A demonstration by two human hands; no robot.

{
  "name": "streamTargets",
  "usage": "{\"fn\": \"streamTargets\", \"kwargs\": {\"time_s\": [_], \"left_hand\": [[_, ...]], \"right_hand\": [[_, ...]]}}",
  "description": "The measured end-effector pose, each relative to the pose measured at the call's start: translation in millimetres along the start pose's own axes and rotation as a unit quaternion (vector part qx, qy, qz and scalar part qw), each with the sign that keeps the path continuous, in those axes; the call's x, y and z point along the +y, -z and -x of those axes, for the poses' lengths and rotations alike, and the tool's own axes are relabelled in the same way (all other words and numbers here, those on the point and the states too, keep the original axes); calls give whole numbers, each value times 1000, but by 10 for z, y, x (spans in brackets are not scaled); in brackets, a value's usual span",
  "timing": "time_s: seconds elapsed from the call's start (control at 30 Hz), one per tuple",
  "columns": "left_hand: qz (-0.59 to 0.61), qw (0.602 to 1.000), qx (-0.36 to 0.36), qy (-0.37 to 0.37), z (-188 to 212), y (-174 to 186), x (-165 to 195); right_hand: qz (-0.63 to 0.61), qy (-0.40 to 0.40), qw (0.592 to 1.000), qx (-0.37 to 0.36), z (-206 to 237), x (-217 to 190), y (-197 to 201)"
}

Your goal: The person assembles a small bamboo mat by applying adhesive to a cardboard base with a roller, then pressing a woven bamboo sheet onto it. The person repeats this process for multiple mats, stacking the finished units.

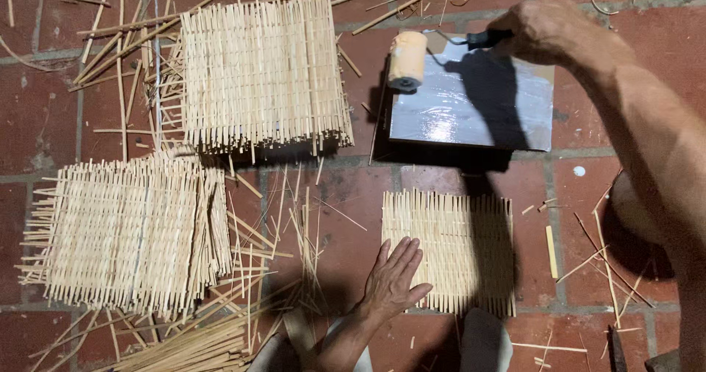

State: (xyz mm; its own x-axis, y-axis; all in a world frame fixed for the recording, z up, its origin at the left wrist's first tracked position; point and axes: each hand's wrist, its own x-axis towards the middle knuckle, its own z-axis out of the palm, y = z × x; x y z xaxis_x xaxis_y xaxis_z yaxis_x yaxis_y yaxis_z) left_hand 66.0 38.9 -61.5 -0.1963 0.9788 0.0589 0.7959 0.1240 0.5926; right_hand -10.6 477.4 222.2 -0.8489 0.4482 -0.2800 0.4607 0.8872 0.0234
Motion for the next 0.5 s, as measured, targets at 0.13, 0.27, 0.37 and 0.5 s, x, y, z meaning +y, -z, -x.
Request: {"fn": "streamTargets", "kwargs": {"time_s": [0.13, 0.27, 0.37, 0.5], "left_hand": [[-7, 1000, 2, -2, 11, 12, -1], [-7, 1000, 8, -11, 6, 54, 6], [-11, 1000, 15, -17, -3, 80, 14], [-14, 1000, 8, -20, -12, 84, 21]], "right_hand": [[-21, 71, 992, 103, 208, 520, -86], [30, -8, 996, 80, 583, 1265, -272], [50, -52, 996, 60, 740, 1555, -379], [59, -65, 995, 57, 739, 1615, -389]]}}
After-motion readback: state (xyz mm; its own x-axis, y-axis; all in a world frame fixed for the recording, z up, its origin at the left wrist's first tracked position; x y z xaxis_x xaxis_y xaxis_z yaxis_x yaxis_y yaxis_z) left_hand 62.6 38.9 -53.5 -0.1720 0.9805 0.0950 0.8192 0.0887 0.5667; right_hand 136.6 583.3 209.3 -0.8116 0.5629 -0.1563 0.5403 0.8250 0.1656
